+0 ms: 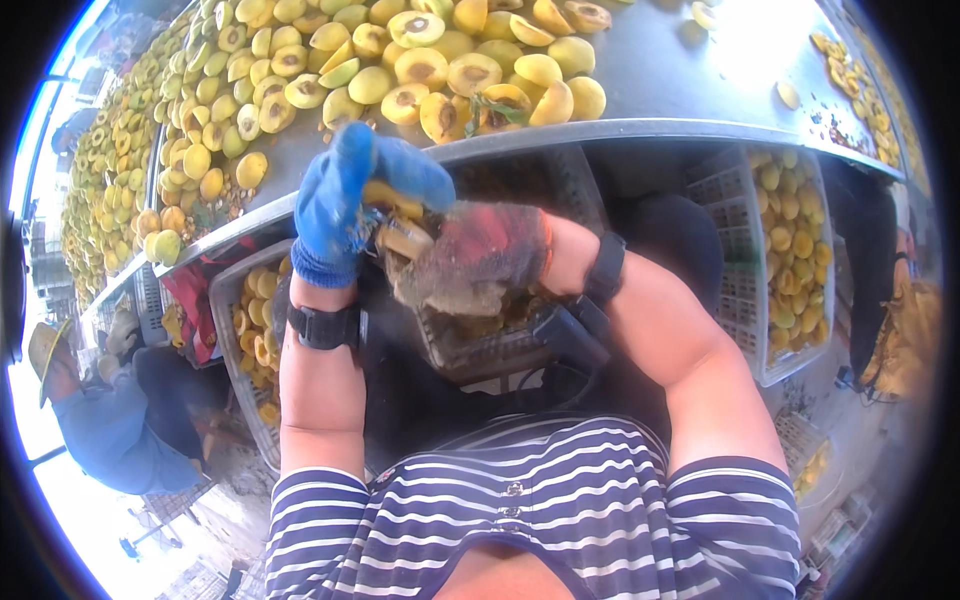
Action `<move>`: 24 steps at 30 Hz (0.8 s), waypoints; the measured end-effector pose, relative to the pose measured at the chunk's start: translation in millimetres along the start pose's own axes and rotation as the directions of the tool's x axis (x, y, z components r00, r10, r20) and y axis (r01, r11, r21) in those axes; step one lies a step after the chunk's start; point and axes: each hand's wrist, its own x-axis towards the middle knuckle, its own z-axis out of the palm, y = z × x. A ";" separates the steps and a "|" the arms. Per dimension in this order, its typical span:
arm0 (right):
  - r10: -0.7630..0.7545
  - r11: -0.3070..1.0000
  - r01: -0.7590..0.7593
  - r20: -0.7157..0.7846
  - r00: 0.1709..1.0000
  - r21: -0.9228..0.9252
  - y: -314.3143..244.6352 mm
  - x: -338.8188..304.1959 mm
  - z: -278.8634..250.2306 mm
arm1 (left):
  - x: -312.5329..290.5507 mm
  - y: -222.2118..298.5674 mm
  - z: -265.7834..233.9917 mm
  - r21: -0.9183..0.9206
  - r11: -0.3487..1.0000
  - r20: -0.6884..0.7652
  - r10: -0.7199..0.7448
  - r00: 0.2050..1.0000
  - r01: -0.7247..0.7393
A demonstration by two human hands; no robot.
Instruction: The person removes seeds from halves of fruit using a small tool and places the processed fruit into a plastic crate.
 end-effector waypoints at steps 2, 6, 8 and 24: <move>0.025 0.990 -0.041 -0.118 0.993 -0.134 -6.2 -5.5 -4.7 | 3.4 -2.1 0.2 -0.152 0.988 -0.063 0.031 0.998 -0.040; -0.037 0.937 -0.019 -0.155 0.987 -0.348 -16.5 -15.6 11.1 | -20.1 -6.6 -19.6 -0.183 0.975 -0.487 0.019 0.873 -0.124; -0.019 0.914 -0.079 -0.235 0.972 -0.398 -19.8 -22.9 5.2 | -47.4 13.7 -27.0 -0.129 0.982 -0.615 0.032 0.788 -0.140; -0.441 0.147 -0.117 -0.171 0.881 -0.982 -41.8 -16.9 17.0 | 73.6 -41.6 -58.4 0.945 0.145 -0.298 0.016 0.955 0.292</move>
